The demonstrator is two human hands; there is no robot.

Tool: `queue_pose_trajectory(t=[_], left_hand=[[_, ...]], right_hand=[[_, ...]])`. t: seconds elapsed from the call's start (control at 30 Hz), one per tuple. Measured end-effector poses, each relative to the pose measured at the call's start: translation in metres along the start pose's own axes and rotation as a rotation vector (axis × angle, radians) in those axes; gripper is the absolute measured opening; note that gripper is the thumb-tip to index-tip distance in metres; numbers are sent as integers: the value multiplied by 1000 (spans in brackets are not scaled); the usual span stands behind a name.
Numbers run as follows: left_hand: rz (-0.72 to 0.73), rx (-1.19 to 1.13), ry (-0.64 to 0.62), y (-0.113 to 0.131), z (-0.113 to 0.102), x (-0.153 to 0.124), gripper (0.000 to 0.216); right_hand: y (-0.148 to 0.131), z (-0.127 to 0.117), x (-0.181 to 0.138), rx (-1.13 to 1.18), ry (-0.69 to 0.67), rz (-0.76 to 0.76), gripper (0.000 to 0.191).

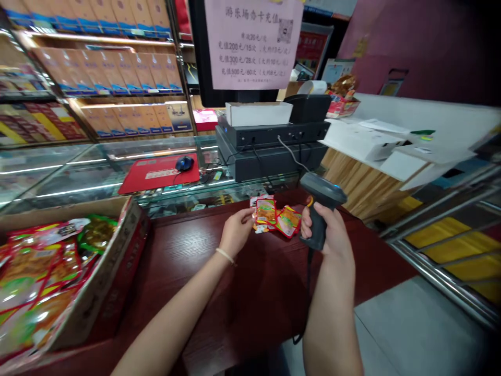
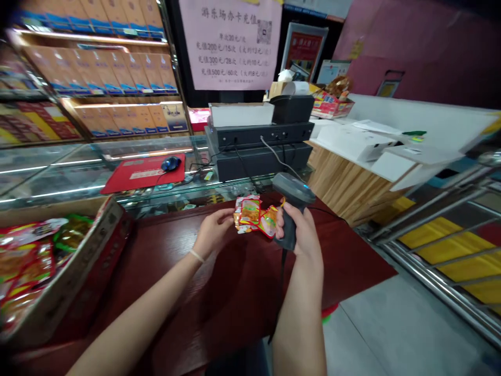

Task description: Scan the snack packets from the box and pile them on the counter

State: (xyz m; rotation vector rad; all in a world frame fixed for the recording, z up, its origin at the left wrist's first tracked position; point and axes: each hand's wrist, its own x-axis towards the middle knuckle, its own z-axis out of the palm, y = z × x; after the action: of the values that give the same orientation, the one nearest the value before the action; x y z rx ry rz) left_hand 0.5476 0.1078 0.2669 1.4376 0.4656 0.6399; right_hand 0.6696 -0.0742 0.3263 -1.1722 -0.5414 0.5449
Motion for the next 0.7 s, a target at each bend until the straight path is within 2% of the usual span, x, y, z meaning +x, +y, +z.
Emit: queue_pose_trajectory(t=[0.03, 0.13, 0.23, 0.33, 0.43, 0.53, 0.63, 0.7], left_hand=[[26, 54, -26, 18, -12, -20, 23], [145, 160, 72, 68, -59, -82, 21], [239, 323, 269, 102, -119, -131, 19], [255, 513, 506, 119, -189, -162, 20], [225, 867, 615, 129, -259, -179, 21], [92, 1200, 682, 136, -317, -183, 24], [-34, 1346, 669, 137, -361, -178, 27], [-150, 1418, 622, 133, -381, -173, 32]], right_hand=[[0, 3, -1, 2, -18, 8, 24], [0, 19, -3, 18, -88, 49, 20], [6, 43, -5, 54, -164, 74, 16], [17, 75, -11, 23, -231, 125, 16], [32, 104, -20, -2, -332, 199, 16], [50, 127, -26, 19, -399, 280, 13], [69, 141, -30, 18, -456, 353, 11], [78, 146, -32, -5, -494, 378, 12]])
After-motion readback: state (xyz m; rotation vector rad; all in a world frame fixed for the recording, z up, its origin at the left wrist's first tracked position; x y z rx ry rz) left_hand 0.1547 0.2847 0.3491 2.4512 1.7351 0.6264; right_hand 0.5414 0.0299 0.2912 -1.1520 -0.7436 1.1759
